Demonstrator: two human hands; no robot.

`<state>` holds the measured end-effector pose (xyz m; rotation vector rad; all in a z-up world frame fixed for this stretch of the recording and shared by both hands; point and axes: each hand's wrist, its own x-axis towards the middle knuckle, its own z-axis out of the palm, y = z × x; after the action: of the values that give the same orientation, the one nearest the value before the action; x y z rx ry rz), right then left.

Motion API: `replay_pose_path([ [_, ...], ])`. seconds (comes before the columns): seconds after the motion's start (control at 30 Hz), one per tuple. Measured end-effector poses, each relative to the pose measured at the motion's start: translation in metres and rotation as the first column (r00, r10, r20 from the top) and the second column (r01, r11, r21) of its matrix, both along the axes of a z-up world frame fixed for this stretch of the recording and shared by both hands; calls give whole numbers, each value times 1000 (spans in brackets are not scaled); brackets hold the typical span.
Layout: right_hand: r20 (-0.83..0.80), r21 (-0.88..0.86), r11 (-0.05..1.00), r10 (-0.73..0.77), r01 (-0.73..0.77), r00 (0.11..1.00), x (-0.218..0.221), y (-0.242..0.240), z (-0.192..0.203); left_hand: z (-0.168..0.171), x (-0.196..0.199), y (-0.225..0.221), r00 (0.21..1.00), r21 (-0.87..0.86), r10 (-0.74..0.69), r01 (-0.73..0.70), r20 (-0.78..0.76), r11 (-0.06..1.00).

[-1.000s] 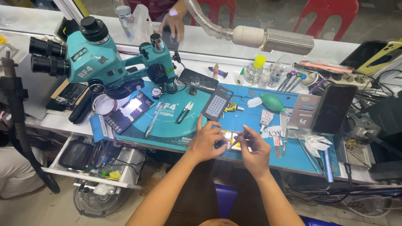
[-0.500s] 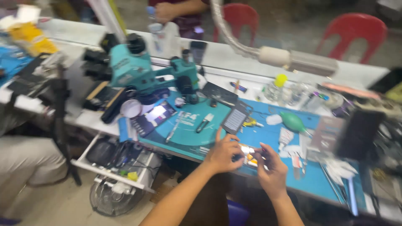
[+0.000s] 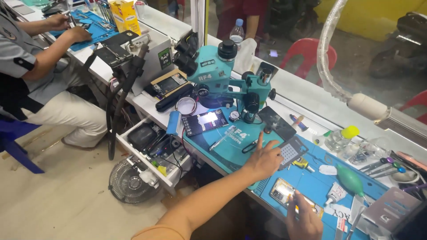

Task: A technician is repairing a smartphone at a dedicated repair bench, using precision tools to manipulate internal components and then testing the device's touchscreen functionality.

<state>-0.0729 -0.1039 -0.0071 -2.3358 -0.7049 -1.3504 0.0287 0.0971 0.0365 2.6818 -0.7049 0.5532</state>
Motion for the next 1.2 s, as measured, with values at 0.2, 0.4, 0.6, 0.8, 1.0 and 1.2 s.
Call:
replay_pose_path([
  [0.2,-133,103,987,139,-126,981,3,-3,6,-28,-11,7,984,-164,-48,76,170,984],
  [0.4,-127,332,932,195,-143,973,6,2,29,-50,-14,1,943,-163,-158,212,293,964],
  [0.6,-263,467,882,212,-68,941,6,-7,20,-40,-20,1,954,-139,-177,215,242,967],
  [0.8,-236,502,865,134,3,963,3,-2,16,-32,-26,-1,963,-116,-173,199,206,973],
  [1.0,-154,307,950,-8,56,988,1,3,16,-31,-26,-2,940,-176,-181,238,289,955],
  [1.2,-130,283,956,-34,70,991,4,-5,14,-44,-65,26,932,-319,-97,216,349,923],
])
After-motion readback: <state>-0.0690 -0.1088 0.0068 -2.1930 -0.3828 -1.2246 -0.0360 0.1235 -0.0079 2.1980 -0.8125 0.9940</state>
